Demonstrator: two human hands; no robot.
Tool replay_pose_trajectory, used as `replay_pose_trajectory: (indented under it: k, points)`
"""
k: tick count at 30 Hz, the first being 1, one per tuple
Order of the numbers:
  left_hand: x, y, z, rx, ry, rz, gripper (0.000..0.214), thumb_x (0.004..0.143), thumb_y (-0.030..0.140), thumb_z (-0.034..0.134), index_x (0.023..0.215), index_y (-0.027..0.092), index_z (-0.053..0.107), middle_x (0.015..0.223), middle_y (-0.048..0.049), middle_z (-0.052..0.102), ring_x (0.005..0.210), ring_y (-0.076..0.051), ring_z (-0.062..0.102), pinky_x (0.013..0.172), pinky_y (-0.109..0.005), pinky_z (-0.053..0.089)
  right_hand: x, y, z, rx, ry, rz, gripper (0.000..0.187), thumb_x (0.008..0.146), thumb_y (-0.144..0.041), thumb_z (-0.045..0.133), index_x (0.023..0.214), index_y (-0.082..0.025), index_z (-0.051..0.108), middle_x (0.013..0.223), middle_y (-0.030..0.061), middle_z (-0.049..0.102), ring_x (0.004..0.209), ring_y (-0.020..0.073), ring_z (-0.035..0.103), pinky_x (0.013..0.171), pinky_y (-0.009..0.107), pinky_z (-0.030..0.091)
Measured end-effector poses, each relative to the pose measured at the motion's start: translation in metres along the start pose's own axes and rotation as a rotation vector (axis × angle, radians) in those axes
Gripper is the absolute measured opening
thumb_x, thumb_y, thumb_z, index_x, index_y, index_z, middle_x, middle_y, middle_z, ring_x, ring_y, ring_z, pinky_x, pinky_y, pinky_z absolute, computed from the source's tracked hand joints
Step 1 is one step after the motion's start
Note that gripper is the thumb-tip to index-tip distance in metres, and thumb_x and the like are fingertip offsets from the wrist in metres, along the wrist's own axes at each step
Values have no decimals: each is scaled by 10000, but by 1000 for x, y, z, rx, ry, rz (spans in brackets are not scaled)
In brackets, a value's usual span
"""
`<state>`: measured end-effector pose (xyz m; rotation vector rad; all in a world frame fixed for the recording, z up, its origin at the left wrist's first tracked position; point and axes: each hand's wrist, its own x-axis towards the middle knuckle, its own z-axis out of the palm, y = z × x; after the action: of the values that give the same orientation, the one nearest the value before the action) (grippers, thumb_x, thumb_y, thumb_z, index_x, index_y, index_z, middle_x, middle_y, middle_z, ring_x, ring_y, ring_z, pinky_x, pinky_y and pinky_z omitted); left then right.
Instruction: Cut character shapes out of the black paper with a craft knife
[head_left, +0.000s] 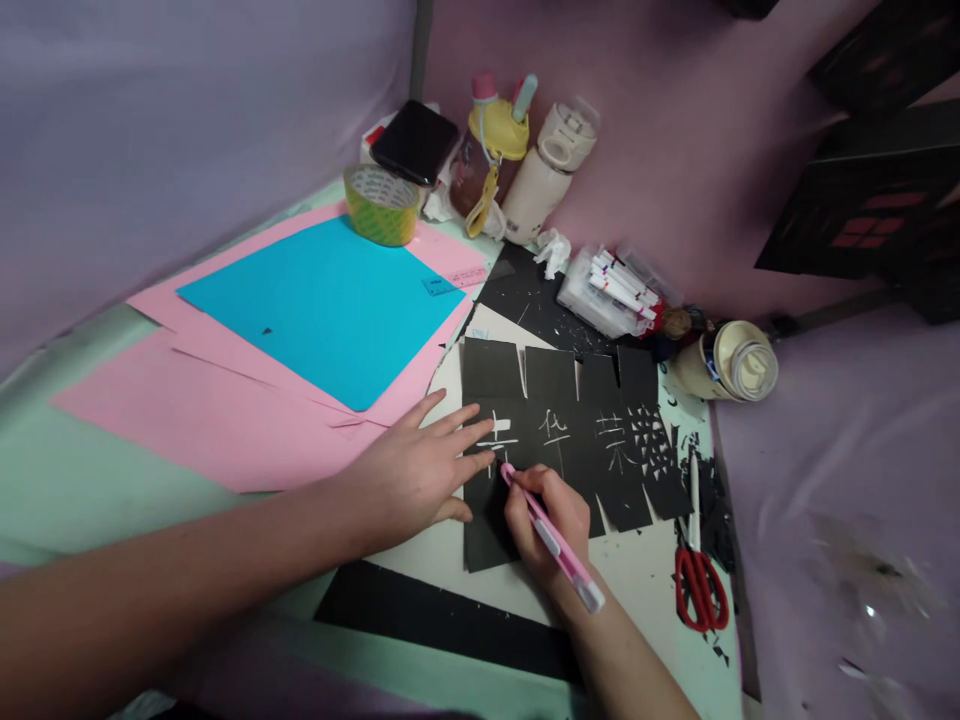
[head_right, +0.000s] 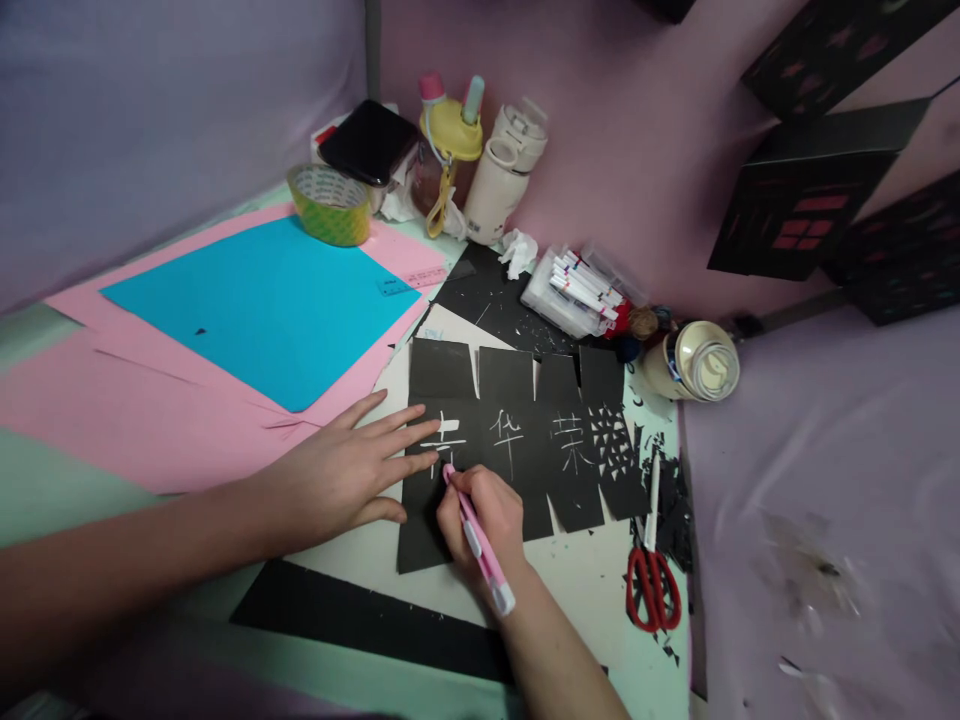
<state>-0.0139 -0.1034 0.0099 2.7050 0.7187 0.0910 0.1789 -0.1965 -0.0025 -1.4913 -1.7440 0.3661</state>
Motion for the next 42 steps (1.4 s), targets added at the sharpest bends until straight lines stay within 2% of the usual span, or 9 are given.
replay_pose_trajectory:
  k: [4, 11, 17, 22, 26, 32, 37, 42]
  points:
    - [-1, 5, 1, 0, 21, -22, 599, 836, 597, 657, 1321, 252, 592, 1535, -72, 405, 1466, -298, 292, 1210, -511, 67, 0, 1, 0, -31, -6, -28, 129, 827, -106, 554, 839, -233, 576, 668, -12, 572, 522, 126, 519, 513, 254, 429]
    - [0, 6, 2, 17, 29, -25, 581, 840, 593, 655, 1310, 257, 598, 1532, -70, 412, 1463, -295, 300, 1212, -509, 44, -2, 4, 1, -21, 10, -14, 120, 835, -117, 552, 822, -236, 558, 663, -21, 573, 510, 119, 520, 509, 246, 430]
    - [0, 5, 2, 12, 41, -12, 603, 829, 588, 672, 1310, 232, 600, 1527, -80, 417, 1459, -303, 306, 1209, -526, 49, -4, 7, -1, 48, -1, 99, 106, 867, -150, 549, 803, -234, 542, 684, -16, 589, 545, 124, 541, 524, 241, 439]
    - [-2, 5, 4, 23, 102, 10, 584, 828, 582, 678, 1285, 223, 618, 1504, -76, 456, 1435, -303, 353, 1208, -513, 56, -2, 5, -1, 65, -12, 50, 113, 865, -113, 553, 819, -216, 542, 691, -26, 584, 552, 103, 519, 533, 220, 422]
    - [-2, 4, 4, 34, 114, 12, 581, 818, 579, 692, 1277, 229, 622, 1496, -69, 466, 1431, -297, 360, 1208, -501, 46, -1, 4, -1, 57, -15, 22, 131, 859, -85, 555, 823, -210, 539, 694, -30, 570, 554, 93, 497, 544, 212, 416]
    - [-1, 4, 5, 37, 114, 9, 590, 808, 587, 698, 1273, 231, 625, 1493, -68, 470, 1427, -297, 367, 1204, -504, 52, -2, 3, 0, -7, 2, -47, 132, 855, -72, 567, 863, -203, 565, 707, -17, 581, 584, 106, 540, 572, 226, 435]
    - [-2, 4, 8, 40, 142, 4, 598, 798, 593, 706, 1271, 235, 628, 1491, -58, 475, 1421, -292, 375, 1205, -498, 38, -3, 5, 0, 5, -13, -61, 134, 856, -68, 568, 862, -202, 572, 695, -21, 555, 568, 104, 501, 563, 232, 422]
    - [-2, 4, 6, 31, 136, 19, 604, 792, 576, 722, 1275, 226, 625, 1492, -64, 472, 1423, -294, 372, 1205, -495, 27, 0, 12, -9, 172, -85, 69, 135, 872, -87, 587, 903, -218, 599, 761, -15, 604, 622, 108, 542, 593, 230, 444]
